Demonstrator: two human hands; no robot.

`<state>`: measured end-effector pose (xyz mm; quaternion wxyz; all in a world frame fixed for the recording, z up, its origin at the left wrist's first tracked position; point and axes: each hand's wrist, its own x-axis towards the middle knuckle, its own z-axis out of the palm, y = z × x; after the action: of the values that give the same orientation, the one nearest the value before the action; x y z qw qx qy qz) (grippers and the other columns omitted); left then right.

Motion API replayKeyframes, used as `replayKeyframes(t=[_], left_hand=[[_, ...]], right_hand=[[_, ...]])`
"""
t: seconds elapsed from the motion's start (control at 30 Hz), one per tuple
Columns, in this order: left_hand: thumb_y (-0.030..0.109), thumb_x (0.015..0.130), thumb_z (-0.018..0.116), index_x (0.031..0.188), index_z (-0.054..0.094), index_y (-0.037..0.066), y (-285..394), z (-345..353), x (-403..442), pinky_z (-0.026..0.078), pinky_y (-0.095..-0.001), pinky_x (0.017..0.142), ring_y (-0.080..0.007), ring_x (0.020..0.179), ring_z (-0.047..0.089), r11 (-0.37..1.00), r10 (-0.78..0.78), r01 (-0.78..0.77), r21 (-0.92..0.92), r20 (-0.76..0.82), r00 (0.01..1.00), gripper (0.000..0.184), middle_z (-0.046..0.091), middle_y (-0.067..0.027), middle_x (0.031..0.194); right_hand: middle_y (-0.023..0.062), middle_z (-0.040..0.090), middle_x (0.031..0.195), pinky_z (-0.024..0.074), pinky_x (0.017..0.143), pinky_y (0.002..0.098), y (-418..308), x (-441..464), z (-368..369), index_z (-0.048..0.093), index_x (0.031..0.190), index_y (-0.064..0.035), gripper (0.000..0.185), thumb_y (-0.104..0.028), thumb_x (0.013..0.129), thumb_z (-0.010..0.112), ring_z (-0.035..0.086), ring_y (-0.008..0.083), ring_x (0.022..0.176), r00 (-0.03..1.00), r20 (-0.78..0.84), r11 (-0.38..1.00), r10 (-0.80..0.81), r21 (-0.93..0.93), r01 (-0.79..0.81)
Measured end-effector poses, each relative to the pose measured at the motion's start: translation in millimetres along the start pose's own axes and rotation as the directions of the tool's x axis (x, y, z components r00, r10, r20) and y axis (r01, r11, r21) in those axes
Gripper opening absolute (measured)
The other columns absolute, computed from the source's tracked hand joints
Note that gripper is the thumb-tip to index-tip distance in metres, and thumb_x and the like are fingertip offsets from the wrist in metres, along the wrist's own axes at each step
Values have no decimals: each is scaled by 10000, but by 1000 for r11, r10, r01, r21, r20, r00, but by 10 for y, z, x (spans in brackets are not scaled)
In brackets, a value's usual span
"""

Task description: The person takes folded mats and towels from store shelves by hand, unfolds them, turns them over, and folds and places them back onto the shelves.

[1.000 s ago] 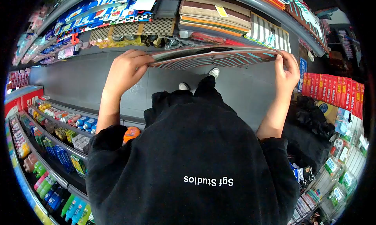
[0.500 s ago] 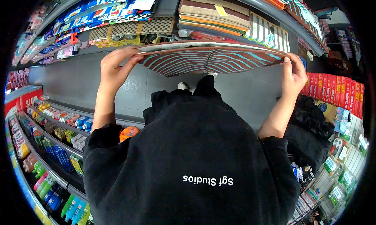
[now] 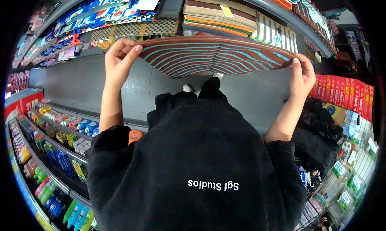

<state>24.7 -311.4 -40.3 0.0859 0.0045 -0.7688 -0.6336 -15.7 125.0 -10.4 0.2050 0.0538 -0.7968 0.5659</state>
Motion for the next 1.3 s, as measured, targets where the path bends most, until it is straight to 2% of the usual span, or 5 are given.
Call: replayKeyframes(t=[0.17, 0.43, 0.63, 1.03, 1.3], left_hand=[[128, 851, 605, 898, 570, 23, -78, 238, 52, 424, -193, 623, -56, 697, 538, 895, -102, 57, -442, -78, 992, 120, 593, 1, 786], [126, 852, 599, 866, 575, 29, -56, 302, 82, 420, -187, 609, -56, 651, 532, 925, -109, 43, -379, -154, 982, 101, 592, 5, 755], [116, 842, 599, 811, 572, 43, -120, 412, 114, 408, -193, 592, -54, 625, 514, 881, -239, 138, -452, -175, 955, 84, 589, 8, 737], [112, 867, 570, 827, 555, 35, -114, 662, -16, 391, -181, 603, -41, 656, 492, 894, -240, 125, -431, -224, 944, 88, 576, 7, 741], [184, 838, 631, 880, 535, 24, 87, 1172, -122, 371, -172, 492, -29, 578, 485, 910, -280, 215, -354, -143, 949, 192, 579, 1, 702]], right_hand=[[29, 595, 866, 432, 708, 209, 93, 27, 56, 591, 948, 26, 118, -32, 853, 553, 532, 76, 778, 994, -16, 987, 108, 119, -105], [9, 580, 817, 411, 655, 190, 85, -1, 102, 584, 916, 15, 104, -53, 858, 531, 508, 59, 724, 994, -68, 989, 87, 128, -78], [-5, 566, 785, 384, 636, 173, 53, -67, 232, 597, 868, 5, 138, -110, 869, 522, 487, 50, 703, 922, -55, 919, 384, 122, -376], [22, 573, 673, 402, 386, 213, 0, -176, 429, 583, 869, -14, 135, -140, 881, 537, 499, 69, 476, 939, 21, 919, 343, 196, -341], [-10, 566, 670, 413, 489, 191, -168, -562, 1038, 569, 888, -13, 108, -110, 845, 590, 481, 23, 558, 954, 193, 960, 228, 118, -253]])
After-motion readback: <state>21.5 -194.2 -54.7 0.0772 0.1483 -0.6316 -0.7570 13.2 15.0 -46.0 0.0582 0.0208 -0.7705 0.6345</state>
